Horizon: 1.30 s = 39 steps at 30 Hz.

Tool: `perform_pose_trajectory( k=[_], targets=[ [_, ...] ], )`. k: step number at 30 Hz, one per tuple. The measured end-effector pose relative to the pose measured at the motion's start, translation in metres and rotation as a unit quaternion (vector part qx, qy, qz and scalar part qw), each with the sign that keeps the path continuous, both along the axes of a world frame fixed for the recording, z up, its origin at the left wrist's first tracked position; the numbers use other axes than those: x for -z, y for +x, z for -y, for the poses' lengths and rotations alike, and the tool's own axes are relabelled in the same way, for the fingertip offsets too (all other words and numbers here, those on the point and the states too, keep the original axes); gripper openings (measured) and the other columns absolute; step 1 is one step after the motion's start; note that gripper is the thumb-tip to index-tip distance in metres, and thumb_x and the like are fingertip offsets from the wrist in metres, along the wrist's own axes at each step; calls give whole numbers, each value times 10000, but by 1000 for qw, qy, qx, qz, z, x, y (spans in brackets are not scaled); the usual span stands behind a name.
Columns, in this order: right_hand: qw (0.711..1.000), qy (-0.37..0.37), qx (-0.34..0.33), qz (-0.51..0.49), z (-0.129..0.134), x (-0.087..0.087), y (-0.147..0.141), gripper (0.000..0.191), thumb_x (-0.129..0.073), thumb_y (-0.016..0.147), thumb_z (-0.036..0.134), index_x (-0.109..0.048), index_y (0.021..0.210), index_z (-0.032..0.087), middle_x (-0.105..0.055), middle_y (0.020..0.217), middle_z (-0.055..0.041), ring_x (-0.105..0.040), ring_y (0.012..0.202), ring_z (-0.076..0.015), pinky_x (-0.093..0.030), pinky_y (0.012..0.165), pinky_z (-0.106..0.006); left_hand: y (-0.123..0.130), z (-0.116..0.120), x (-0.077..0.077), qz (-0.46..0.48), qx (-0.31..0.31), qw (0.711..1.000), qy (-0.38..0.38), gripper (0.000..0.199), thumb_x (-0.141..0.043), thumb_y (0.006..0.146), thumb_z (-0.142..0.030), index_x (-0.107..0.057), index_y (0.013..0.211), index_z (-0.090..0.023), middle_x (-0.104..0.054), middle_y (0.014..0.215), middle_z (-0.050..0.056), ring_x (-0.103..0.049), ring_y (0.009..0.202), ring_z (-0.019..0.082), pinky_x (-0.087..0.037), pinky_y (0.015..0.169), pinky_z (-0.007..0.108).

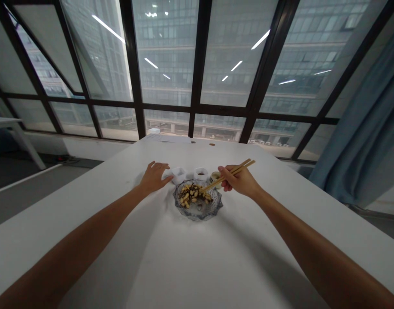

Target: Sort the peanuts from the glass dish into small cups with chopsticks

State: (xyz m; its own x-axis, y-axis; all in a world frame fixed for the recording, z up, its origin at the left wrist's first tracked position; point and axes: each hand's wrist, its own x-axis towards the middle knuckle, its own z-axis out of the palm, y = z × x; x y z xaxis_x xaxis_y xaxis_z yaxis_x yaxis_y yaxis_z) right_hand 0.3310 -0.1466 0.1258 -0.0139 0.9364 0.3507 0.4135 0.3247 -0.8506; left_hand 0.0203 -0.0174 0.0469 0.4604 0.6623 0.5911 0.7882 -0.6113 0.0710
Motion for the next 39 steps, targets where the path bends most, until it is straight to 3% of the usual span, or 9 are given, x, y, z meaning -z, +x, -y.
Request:
perform_pose_trajectory(
  k=[4,9,15,25,32,39],
  targets=[
    [999,34,36,-13,10,4,4,550,-764,633,701,-569,609,188,-649,484,-37,-607,384,-147,-492,344,-221,-15,1,6,49,-5,999,24,324,-596,857,-453,-618,1099,-239,-621,1344,89,-537,1268,271,-307,1148,477],
    [998,53,45,-1,21,14,2,538,-678,732,714,-577,641,193,-671,534,-51,-632,418,-157,-510,374,-234,-21,0,17,119,-56,990,45,357,-598,857,-446,-587,1143,-232,-575,1395,96,-502,1305,289,-353,1113,474],
    [997,62,44,-2,16,25,-3,533,-665,743,715,-574,628,202,-666,536,-49,-612,424,-150,-505,390,-243,-25,-4,24,186,-105,977,8,497,-634,832,-469,-513,1251,-231,-547,1396,118,-500,1307,312,-408,1078,464],
    [998,52,19,9,16,31,-3,481,-706,745,660,-600,633,205,-673,537,-34,-613,413,-151,-506,378,-248,-23,-4,26,213,-107,971,-14,510,-632,835,-475,-485,1254,-226,-581,1352,124,-507,1282,302,-414,1085,477],
    [988,56,72,-127,10,34,6,518,-773,678,651,-557,597,188,-650,495,-31,-577,363,-132,-464,338,-225,-27,-12,35,245,-109,962,-44,596,-666,805,-491,-466,1294,-214,-580,1342,138,-533,1249,302,-436,1060,472],
    [948,15,122,-295,13,79,12,541,-822,609,650,-555,597,180,-625,489,-12,-544,373,-108,-440,340,-207,-26,-15,40,299,-115,939,-124,749,-705,766,-530,-403,1373,-212,-553,1394,143,-582,1217,261,-451,1045,399]
  ],
)
